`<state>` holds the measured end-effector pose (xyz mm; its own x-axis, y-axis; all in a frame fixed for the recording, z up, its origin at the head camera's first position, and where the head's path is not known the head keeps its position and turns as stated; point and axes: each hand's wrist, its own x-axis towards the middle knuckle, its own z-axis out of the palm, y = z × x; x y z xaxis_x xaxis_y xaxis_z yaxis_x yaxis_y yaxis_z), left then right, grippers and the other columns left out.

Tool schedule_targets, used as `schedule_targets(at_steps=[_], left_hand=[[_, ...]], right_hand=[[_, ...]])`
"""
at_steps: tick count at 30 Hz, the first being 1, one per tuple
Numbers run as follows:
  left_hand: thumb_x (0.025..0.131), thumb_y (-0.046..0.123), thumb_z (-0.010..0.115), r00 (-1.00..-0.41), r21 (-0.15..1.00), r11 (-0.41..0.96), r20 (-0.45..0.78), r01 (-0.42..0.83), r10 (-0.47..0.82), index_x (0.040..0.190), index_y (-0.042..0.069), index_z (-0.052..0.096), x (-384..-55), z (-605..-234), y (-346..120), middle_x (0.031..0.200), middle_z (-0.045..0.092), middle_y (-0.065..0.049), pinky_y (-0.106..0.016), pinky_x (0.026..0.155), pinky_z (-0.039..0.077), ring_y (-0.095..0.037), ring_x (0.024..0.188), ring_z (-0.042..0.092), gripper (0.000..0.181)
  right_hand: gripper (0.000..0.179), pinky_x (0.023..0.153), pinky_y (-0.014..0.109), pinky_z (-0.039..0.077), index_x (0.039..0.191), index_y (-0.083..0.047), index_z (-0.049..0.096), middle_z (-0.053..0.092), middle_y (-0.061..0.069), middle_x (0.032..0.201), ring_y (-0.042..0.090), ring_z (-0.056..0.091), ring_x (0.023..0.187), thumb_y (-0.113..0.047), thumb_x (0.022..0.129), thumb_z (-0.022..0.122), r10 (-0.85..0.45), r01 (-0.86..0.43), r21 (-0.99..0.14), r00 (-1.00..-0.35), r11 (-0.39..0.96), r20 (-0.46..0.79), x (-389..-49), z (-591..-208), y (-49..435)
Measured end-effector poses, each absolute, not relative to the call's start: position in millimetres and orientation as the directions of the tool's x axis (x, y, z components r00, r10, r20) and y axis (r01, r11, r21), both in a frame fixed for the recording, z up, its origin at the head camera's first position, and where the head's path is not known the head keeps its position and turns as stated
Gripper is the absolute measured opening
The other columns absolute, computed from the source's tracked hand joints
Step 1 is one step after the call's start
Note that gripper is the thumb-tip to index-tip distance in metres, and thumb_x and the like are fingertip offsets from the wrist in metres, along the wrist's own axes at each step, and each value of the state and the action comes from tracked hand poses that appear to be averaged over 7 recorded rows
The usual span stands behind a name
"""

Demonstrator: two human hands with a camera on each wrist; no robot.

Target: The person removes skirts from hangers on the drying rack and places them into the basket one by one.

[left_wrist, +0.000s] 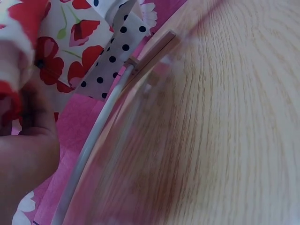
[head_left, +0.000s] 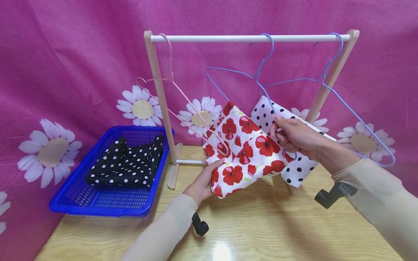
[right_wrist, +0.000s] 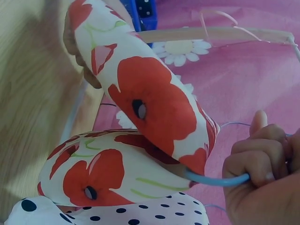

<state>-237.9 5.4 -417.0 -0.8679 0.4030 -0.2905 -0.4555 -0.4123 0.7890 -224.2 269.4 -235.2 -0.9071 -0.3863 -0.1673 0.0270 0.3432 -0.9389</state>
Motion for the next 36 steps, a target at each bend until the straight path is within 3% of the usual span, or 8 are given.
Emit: schedule_targets(at_steps=[6,10,23,36], left_hand=[[0.101,0.020,0.053,-0.906,0.789,-0.483,-0.207,-0.378,0.370,0.138,0.013,0.045,-236,-418,3,0.114,0.067,0.010,-0.024,0.103,0.049,-0.003,0.105,0.064,0.039],[0.100,0.020,0.055,-0.906,0.790,-0.482,-0.208,-0.378,0.369,0.142,0.016,0.043,-233,-417,0,0.121,0.065,0.009,-0.029,0.113,0.043,-0.004,0.110,0.063,0.043],[0.099,0.018,0.055,-0.904,0.816,-0.452,-0.185,-0.359,0.385,0.146,0.018,0.039,-218,-403,-5,0.128,0.062,0.008,-0.032,0.114,0.043,-0.006,0.115,0.063,0.049],[0.100,0.021,0.061,-0.904,0.859,-0.365,-0.222,-0.358,0.365,0.149,0.014,0.040,-208,-395,-13,0.145,0.057,-0.004,-0.040,0.119,0.040,-0.012,0.121,0.063,0.054]], right_hand=[[0.049,0.048,0.032,0.013,0.083,-0.017,0.058,0.034,-0.008,0.059,0.009,0.025,0.048,-0.048,0.109,0.030,-0.388,0.027,-0.938,-0.906,0.346,-0.169,-225,-236,271],[0.050,0.048,0.033,0.013,0.083,-0.016,0.058,0.034,-0.007,0.058,0.009,0.025,0.048,-0.049,0.109,0.029,-0.391,0.028,-0.935,-0.904,0.353,-0.174,-225,-235,271],[0.052,0.046,0.029,0.016,0.082,-0.017,0.060,0.036,-0.009,0.057,0.006,0.028,0.046,-0.049,0.109,0.030,-0.367,0.026,-0.917,-0.912,0.398,-0.185,-230,-233,275],[0.049,0.047,0.026,0.023,0.084,-0.018,0.061,0.037,-0.006,0.059,0.008,0.030,0.048,-0.049,0.108,0.031,-0.363,0.036,-0.896,-0.907,0.442,-0.215,-233,-231,276]])
